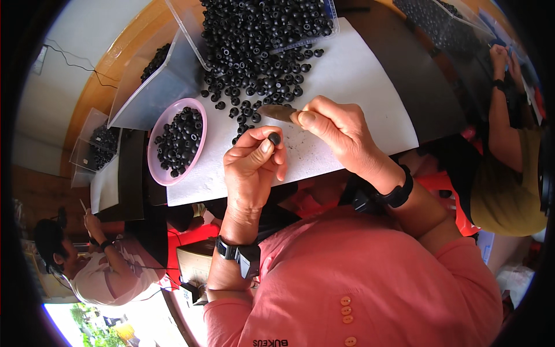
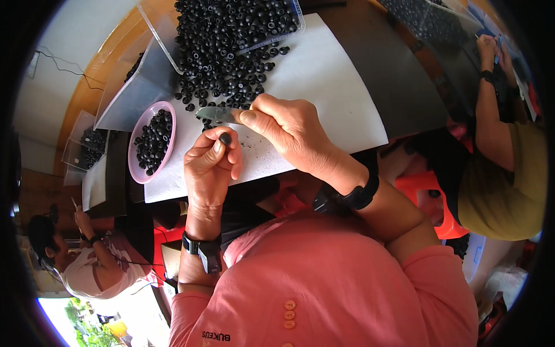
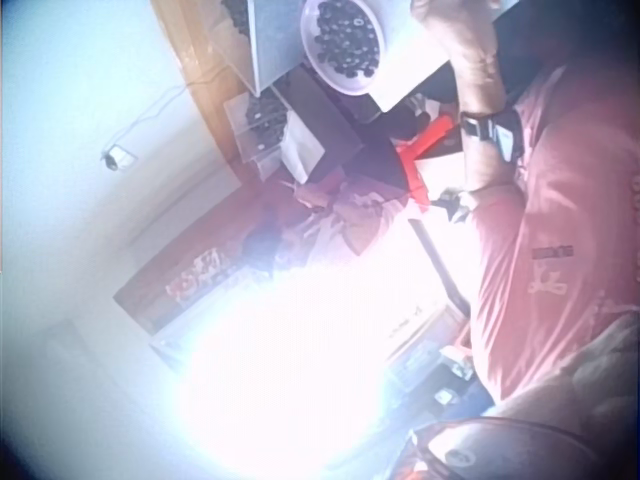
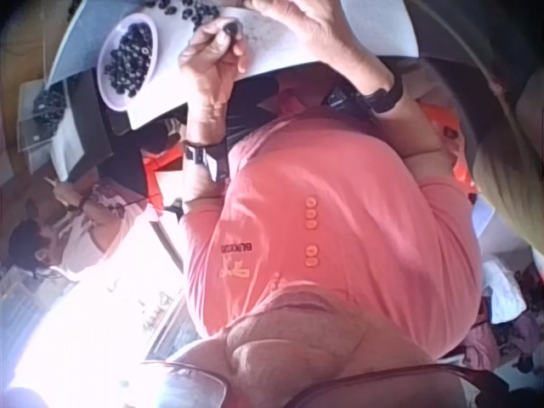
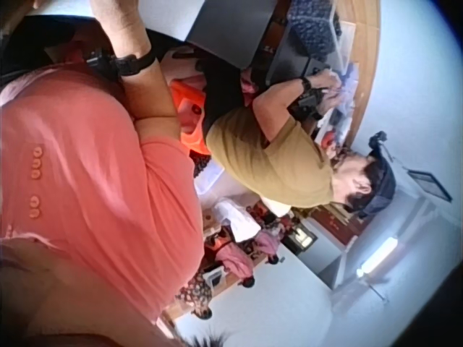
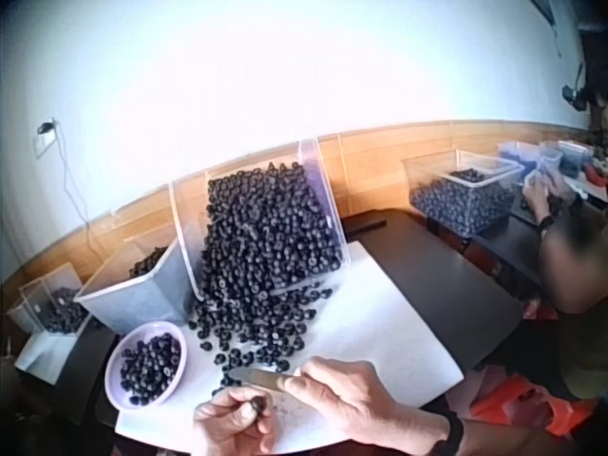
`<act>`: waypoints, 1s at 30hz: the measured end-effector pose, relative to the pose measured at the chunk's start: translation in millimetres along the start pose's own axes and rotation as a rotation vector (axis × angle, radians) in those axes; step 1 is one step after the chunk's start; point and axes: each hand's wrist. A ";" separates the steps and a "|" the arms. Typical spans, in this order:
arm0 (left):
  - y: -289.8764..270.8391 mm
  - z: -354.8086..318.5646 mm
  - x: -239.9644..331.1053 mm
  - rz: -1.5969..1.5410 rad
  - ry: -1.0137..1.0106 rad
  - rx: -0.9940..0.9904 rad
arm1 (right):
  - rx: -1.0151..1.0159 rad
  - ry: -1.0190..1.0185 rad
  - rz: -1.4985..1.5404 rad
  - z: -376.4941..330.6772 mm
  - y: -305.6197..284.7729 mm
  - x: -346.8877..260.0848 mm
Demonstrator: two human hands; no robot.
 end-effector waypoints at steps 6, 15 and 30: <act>16.6 -9.8 -3.1 0.119 0.045 0.026 | -0.066 0.035 0.004 1.0 5.0 -8.2; 38.1 -3.9 -8.6 0.119 0.040 -0.023 | -0.083 0.146 0.176 6.6 -4.7 -11.3; 17.0 -11.3 1.0 0.138 0.035 0.116 | -0.055 -0.076 -0.131 2.4 7.9 0.5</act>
Point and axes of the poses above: each hand's wrist, its own z-axis towards the middle knuckle, its own y-axis out of the palm, x = y × z, and after that the axes turned 9 degrees about z, right-handed
